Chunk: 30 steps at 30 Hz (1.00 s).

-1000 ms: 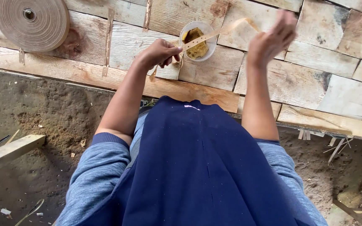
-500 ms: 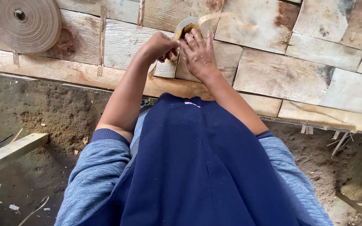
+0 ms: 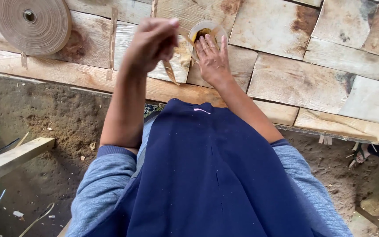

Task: Applying adhesive to thin wooden strips and pressing them onto a wooden panel to create a decorative surface.

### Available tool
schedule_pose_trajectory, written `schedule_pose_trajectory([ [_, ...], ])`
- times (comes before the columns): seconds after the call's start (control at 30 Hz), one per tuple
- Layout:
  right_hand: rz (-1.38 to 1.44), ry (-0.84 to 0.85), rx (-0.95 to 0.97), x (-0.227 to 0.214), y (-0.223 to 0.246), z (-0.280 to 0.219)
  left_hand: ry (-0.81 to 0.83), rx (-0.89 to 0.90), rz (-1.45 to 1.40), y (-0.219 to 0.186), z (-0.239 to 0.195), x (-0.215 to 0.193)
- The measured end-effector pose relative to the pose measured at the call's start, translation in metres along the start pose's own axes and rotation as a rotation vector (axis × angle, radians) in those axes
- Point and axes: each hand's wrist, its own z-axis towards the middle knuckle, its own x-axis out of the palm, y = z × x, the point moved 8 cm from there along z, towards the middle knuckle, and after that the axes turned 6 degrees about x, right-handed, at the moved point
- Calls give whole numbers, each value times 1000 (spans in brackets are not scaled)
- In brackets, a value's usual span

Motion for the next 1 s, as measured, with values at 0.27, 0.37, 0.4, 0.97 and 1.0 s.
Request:
schedule_pose_trajectory([
  [0.27, 23, -462, -138, -15, 5, -20, -28, 612, -252, -92, -50, -42],
  [0.37, 157, -398, -26, -45, -2, -28, -143, 362, -140, -71, -32, -19],
  [0.4, 172, -423, 47, -56, -9, -32, -98, 338, -159, -67, -31, -7],
  [0.97, 1465, 98, -67, -143, 6, -100, 3, -3, -388, 81, -58, 88],
  [1.0, 1712, 64, -16, -136, 1, -95, 40, -48, -411, 90, -65, 93],
])
